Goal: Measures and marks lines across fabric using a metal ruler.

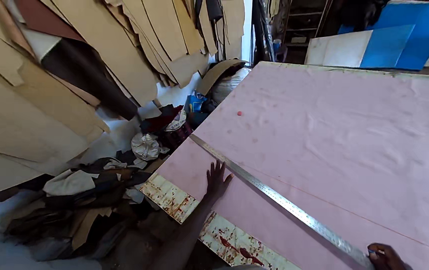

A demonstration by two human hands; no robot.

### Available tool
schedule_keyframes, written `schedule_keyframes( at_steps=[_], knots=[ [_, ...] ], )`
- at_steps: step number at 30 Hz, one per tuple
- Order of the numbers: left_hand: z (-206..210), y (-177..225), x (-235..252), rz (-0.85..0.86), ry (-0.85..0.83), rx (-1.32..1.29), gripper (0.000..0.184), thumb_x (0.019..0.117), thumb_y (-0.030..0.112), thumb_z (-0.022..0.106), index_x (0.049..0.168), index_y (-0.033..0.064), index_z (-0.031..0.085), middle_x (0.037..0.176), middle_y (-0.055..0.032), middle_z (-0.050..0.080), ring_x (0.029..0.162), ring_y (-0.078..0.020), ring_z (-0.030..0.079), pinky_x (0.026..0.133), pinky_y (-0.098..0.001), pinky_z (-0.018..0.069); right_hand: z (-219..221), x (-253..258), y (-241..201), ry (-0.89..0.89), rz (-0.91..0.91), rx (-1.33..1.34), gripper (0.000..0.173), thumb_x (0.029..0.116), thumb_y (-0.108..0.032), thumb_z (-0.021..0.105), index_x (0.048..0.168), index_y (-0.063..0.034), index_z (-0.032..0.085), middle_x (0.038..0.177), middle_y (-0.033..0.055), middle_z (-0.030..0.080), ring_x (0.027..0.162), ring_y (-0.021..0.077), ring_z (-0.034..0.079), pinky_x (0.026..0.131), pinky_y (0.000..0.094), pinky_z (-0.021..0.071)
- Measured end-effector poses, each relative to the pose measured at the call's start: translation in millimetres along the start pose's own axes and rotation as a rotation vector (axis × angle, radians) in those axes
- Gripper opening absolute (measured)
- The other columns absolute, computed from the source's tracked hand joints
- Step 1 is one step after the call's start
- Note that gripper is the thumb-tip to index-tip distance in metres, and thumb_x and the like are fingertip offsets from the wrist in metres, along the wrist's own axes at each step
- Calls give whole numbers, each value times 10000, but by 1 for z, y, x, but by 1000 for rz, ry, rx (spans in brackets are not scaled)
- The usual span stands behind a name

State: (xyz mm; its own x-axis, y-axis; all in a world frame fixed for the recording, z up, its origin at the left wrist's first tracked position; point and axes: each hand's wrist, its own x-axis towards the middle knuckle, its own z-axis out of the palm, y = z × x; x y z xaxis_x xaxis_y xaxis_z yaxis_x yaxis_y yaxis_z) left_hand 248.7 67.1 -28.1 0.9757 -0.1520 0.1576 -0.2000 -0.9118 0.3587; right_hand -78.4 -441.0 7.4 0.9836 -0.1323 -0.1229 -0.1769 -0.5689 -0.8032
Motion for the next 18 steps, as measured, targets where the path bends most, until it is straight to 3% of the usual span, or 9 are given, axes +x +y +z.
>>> schedule_keyframes(
  at_steps=[4,7,9,13,15,18],
  knots=[
    [-2,-19,58,103,-63,73,759,1012,683,363,1625,236,325,1731,-38,155,1595,-343,78,1218,-702,97,-19,66,34,105,-81,-187,399,1041,-277,423,1283,23,523,810,150,630,602,255,628,537,483,546],
    [-3,-33,90,159,-107,117,744,1020,689,321,1619,248,338,1723,-35,189,1592,-350,97,1215,-715,105,-12,83,28,336,-35,-352,361,1032,-225,442,1255,18,588,1025,227,672,909,410,673,796,654,525],
    [-1,-42,105,177,-117,136,713,1034,663,315,1616,251,346,1719,-39,206,1589,-355,118,1212,-719,111,3,74,15,499,35,-375,368,1029,-201,434,1285,-12,619,1211,228,653,1132,445,618,965,686,442],
    [6,-70,120,177,-92,142,690,1042,653,296,1588,246,406,1688,-34,300,1571,-321,217,1215,-699,144,55,40,2,691,241,-353,397,1061,-191,405,1353,17,575,1379,212,615,1294,385,580,1070,599,447],
    [4,-72,118,178,-83,137,683,1049,636,284,1569,222,440,1666,-57,345,1559,-323,255,1216,-694,150,70,33,7,708,244,-379,425,1073,-236,373,1327,47,562,1475,187,559,1394,352,512,1140,535,411],
    [2,-64,104,122,-40,119,667,1061,606,292,1531,178,494,1636,-96,393,1539,-343,298,1217,-687,157,66,36,9,707,213,-330,421,1080,-242,391,1312,70,552,1484,206,547,1414,336,496,1148,488,418]
  ],
)
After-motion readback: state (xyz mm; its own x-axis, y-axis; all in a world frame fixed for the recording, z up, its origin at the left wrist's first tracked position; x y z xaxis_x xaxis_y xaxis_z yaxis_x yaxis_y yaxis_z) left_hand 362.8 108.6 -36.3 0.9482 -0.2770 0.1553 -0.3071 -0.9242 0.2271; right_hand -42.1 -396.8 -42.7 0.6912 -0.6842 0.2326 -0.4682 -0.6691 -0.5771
